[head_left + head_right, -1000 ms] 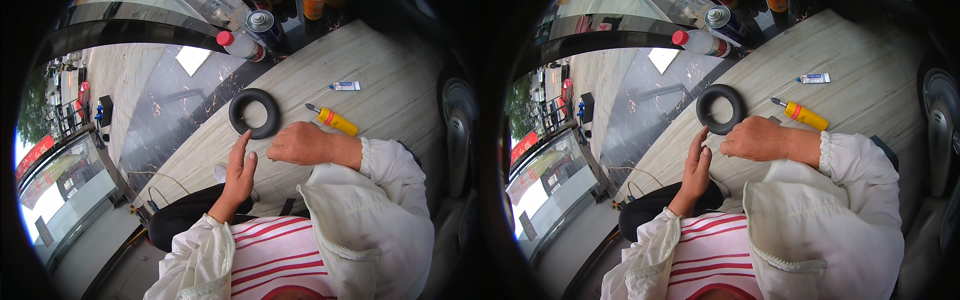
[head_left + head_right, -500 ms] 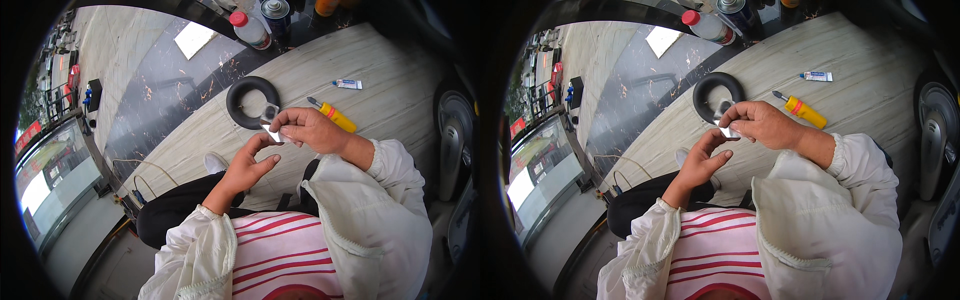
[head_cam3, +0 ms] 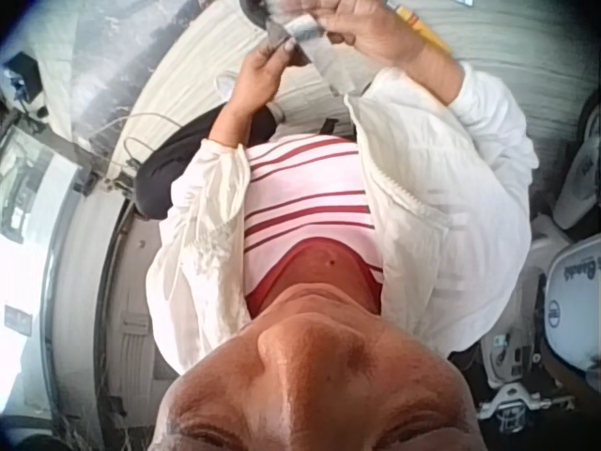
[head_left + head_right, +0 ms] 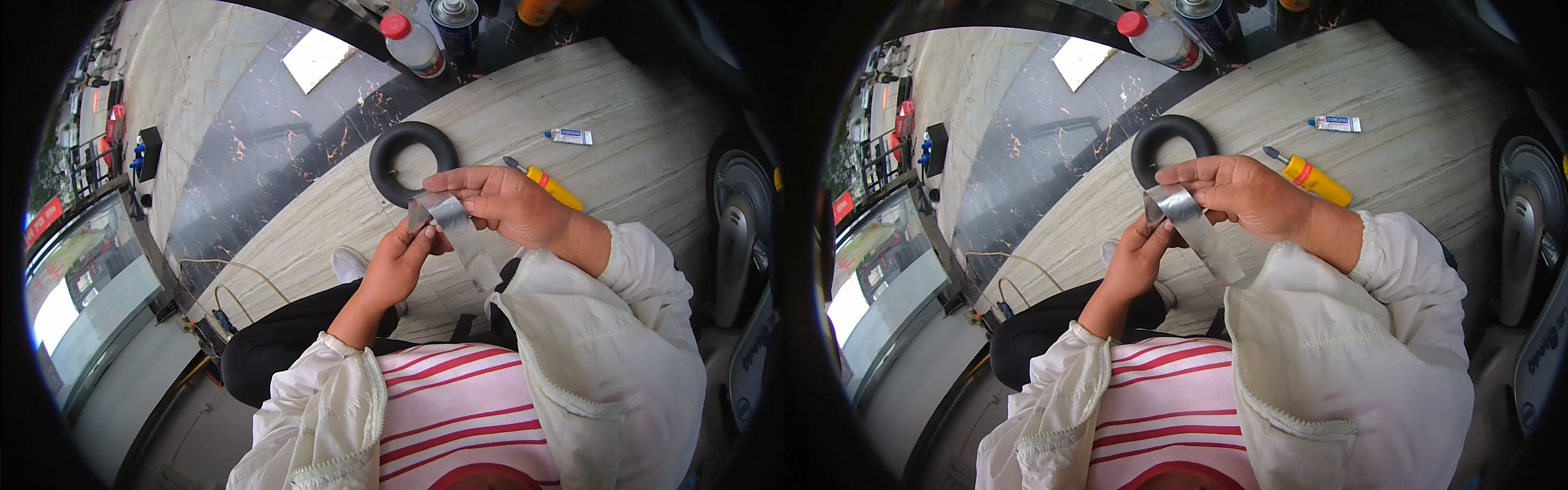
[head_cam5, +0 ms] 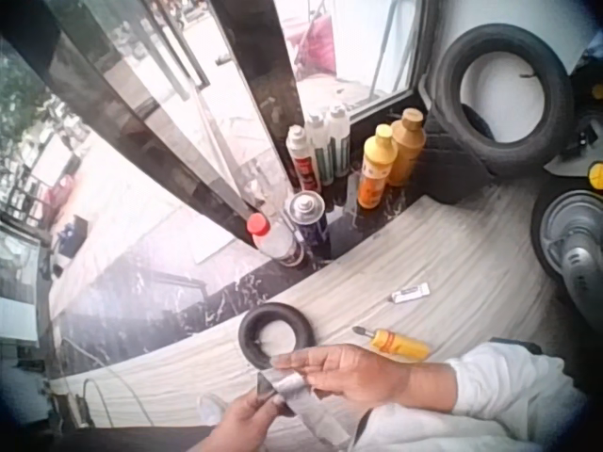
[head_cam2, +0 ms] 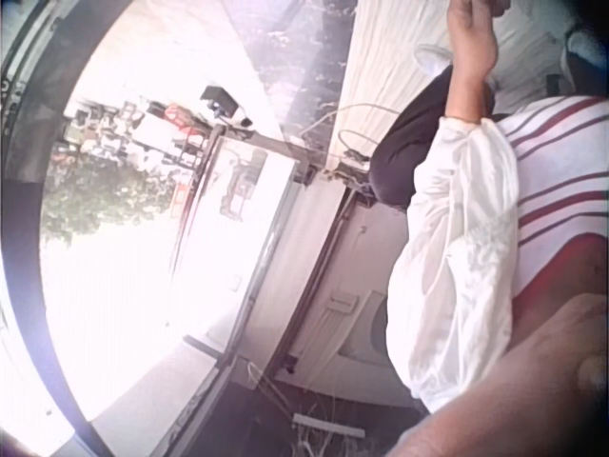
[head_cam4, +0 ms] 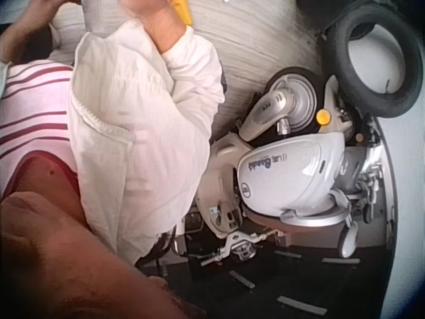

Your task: The person inspects a small tire, uses a screwdriver to remove a valve stem, applies a substance from a yellow bottle to the tire, and then applies a patch to the tire.

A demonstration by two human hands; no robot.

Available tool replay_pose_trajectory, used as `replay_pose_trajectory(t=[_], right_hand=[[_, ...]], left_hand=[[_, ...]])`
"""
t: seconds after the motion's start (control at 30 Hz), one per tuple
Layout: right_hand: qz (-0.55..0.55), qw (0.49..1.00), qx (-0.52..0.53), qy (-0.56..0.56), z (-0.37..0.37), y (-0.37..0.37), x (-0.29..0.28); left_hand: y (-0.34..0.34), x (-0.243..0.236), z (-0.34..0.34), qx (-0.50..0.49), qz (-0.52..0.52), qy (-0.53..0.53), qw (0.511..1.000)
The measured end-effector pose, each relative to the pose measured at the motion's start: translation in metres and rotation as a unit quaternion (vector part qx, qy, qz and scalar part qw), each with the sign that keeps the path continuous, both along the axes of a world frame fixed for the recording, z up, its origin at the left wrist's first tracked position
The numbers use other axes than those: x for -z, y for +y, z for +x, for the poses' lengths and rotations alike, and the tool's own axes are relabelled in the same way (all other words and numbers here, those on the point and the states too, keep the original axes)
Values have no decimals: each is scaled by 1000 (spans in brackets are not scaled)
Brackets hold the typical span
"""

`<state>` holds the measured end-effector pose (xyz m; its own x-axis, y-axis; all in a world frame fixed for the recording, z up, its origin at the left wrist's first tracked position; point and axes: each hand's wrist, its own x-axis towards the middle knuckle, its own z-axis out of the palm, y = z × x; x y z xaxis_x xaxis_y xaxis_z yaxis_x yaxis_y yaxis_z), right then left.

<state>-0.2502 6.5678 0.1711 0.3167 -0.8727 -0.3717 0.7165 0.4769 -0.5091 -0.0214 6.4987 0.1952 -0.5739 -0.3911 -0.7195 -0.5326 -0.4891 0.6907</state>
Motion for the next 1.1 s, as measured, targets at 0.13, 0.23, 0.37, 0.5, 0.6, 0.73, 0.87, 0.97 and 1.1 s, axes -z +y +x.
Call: replay_pose_trajectory(t=[0.13,0.23,0.37,0.5,0.6,0.73,0.87,0.97,1.1], right_hand=[[10,996,31,82,8,3,9],[39,986,0,164,9,3,17],[110,967,41,226,8,0,25],[130,960,63,239,8,1,27],[113,954,55,273,8,2,30],[88,948,49,301,9,3,38],[76,944,5,322,21,5,48],[59,950,-81,294,35,11,53],[75,973,-82,204,51,13,60]], left_hand=[[0,-8,-2,-75,141,86,983],[-4,-11,-4,-45,168,50,983],[-7,-11,-6,-2,96,14,995],[-9,-14,-5,-27,152,37,987],[-10,-17,-5,-21,176,23,984],[-14,-17,-5,5,146,26,989],[-13,-19,-4,-2,144,67,987],[-11,-21,0,-7,126,96,987],[-10,-19,5,-13,83,126,988]])
